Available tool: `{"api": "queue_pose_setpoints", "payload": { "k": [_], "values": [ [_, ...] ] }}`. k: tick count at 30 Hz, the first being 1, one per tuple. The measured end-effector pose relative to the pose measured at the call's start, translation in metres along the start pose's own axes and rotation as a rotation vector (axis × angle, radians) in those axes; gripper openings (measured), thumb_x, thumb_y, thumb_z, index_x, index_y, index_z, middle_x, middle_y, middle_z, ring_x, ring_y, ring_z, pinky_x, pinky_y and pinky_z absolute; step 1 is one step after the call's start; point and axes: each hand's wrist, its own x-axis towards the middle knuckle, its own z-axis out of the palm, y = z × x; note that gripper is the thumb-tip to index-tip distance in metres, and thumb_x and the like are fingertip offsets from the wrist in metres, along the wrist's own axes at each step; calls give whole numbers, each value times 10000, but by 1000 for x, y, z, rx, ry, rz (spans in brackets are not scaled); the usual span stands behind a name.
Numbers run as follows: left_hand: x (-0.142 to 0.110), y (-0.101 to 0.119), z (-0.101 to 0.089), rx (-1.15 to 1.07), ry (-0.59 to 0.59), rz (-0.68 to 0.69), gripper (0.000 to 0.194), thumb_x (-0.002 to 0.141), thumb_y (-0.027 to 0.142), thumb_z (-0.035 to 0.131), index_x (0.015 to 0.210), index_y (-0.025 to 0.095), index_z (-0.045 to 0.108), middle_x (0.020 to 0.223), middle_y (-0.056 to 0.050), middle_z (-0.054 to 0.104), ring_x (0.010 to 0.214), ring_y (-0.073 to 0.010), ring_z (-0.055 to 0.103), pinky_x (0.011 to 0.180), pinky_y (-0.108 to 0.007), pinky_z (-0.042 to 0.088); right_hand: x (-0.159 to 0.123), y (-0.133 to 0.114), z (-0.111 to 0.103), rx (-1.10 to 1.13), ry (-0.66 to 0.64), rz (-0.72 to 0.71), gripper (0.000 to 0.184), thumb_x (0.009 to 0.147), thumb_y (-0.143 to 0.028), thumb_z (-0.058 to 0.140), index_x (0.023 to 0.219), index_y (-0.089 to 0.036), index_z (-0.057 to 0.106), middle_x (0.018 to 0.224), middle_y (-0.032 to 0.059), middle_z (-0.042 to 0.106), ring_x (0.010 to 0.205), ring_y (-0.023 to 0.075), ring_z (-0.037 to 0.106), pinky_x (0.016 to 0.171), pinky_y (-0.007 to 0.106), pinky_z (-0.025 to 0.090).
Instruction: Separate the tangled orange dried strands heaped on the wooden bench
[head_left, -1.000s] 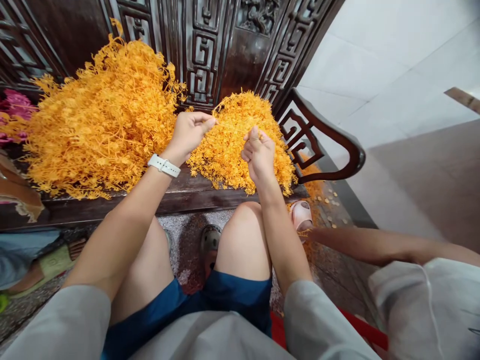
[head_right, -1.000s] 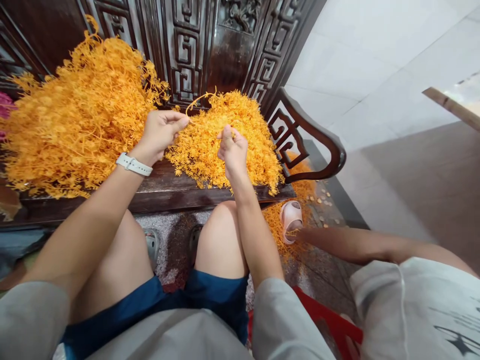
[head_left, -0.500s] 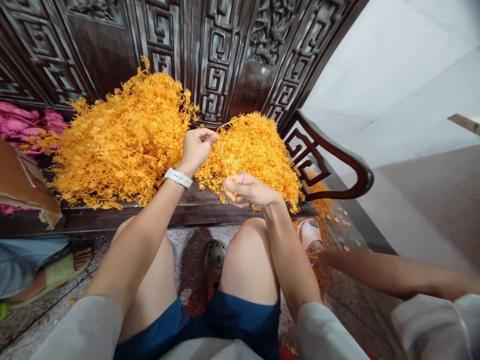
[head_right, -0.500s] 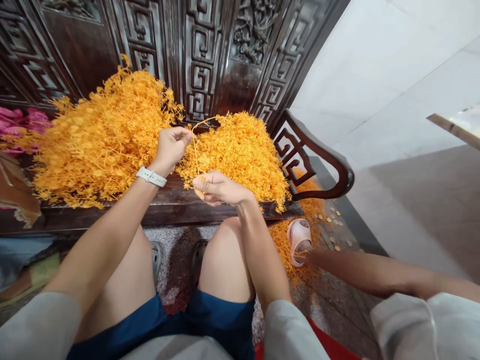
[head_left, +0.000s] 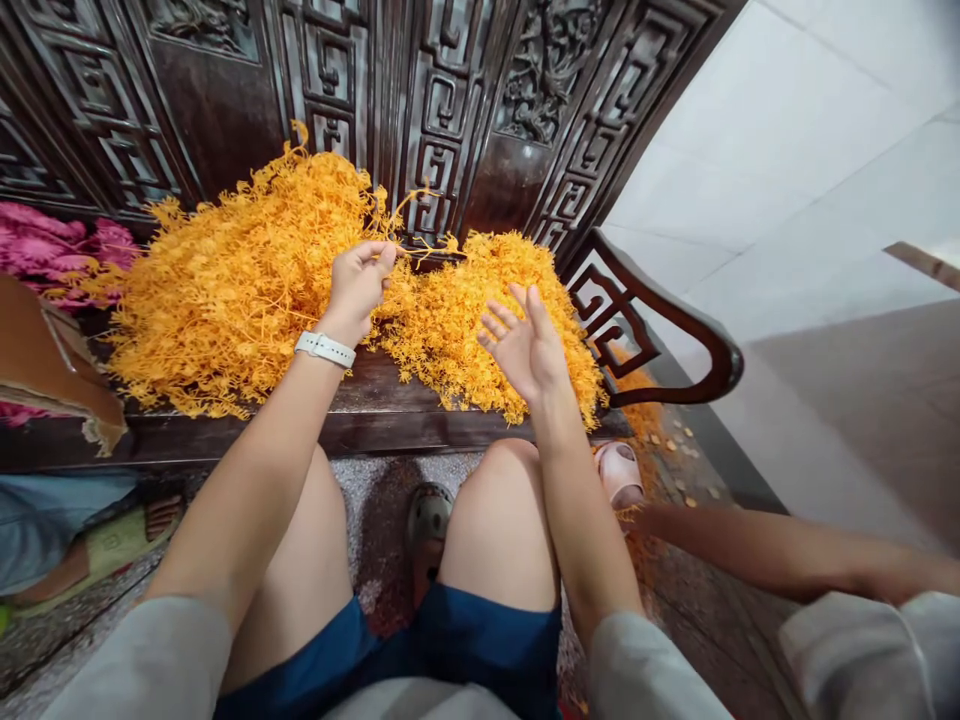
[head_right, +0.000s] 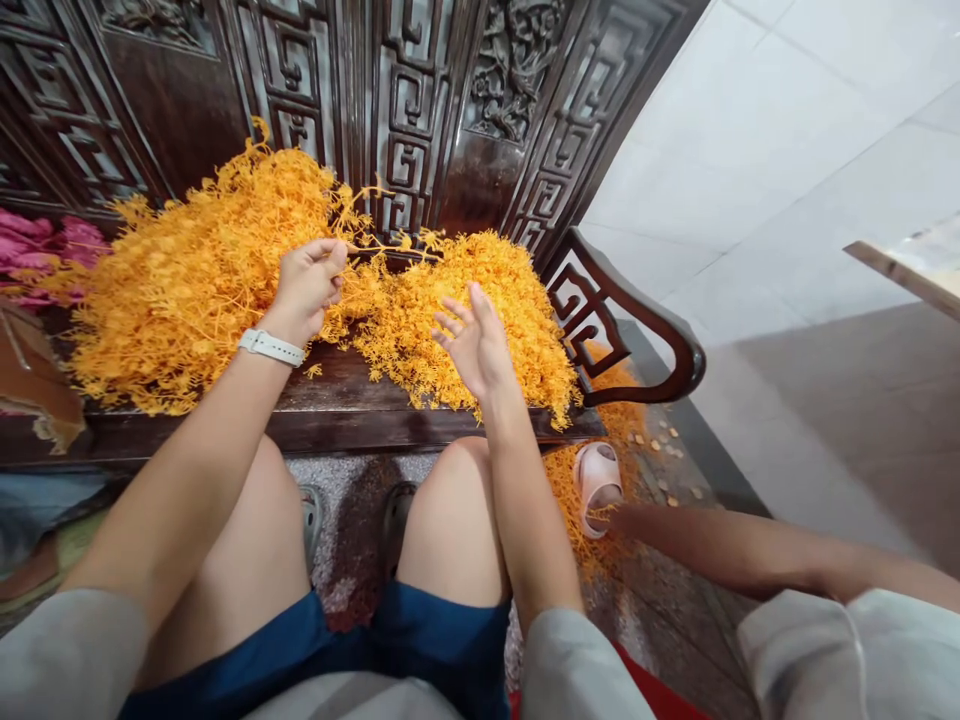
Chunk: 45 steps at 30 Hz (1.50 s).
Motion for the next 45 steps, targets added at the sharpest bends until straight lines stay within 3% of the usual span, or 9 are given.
{"api": "queue_pose_setpoints", "payload": {
  "k": [3,9,13,20,24,31,34,39,45],
  "values": [
    [-6,-1,4,-34,-102,-56,121,879,292,799,791,225,751,659,2,492,519,-91,394,422,-210,156,12,7,-7,92,255,51,537,739,-606,936,1029,-273,631,1049,38,686,890,178,663,735,293,563],
    [-13,-4,15,16,-259,-39,124,874,326,825,815,224,786,654,3,502,513,-91,391,420,-205,221,13,18,-3,-159,168,-53,462,834,-596,897,1072,-266,678,1059,33,710,802,129,637,686,262,524],
    [-17,-4,17,56,-311,-12,210,839,396,887,803,215,787,638,5,518,510,-85,344,433,-216,234,14,21,-2,-222,128,-85,401,946,-616,769,933,-225,680,814,7,658,660,108,548,644,268,461],
    [-25,-8,21,125,-375,77,380,828,539,912,721,196,786,610,21,428,536,-81,274,474,-238,196,13,17,-4,-87,141,-41,292,902,-460,814,905,-236,626,812,-17,630,634,101,520,609,267,424],
    [-28,-10,28,107,-342,92,348,807,535,918,736,214,806,610,12,477,539,-95,305,492,-255,221,11,13,-3,-45,68,68,430,902,-629,767,1037,-230,682,898,21,696,672,120,572,613,279,453],
    [-27,-19,30,175,-359,151,376,778,548,926,694,208,789,622,-32,637,583,-130,503,549,-256,376,11,13,-6,-29,77,-64,411,934,-618,801,917,-218,710,758,-7,636,628,105,528,615,262,463],
    [-20,-22,28,103,-224,128,295,800,421,906,683,194,760,712,-62,723,680,-155,638,657,-272,493,9,14,-7,-26,-88,-26,449,899,-625,841,871,-196,713,684,-27,625,590,88,525,589,239,452],
    [-11,-24,31,41,9,-1,188,760,160,821,621,178,695,682,-28,710,622,-127,617,626,-253,476,-2,12,2,-260,-624,164,496,951,-641,784,833,-170,687,545,-38,616,459,75,470,486,229,355],
    [-25,-21,49,-15,-27,-35,218,775,118,794,601,171,673,613,-9,660,597,-119,602,613,-232,475,-14,-21,11,-472,-718,109,529,1063,-657,608,800,-197,601,460,-93,468,414,73,332,487,241,290]
  ]
}}
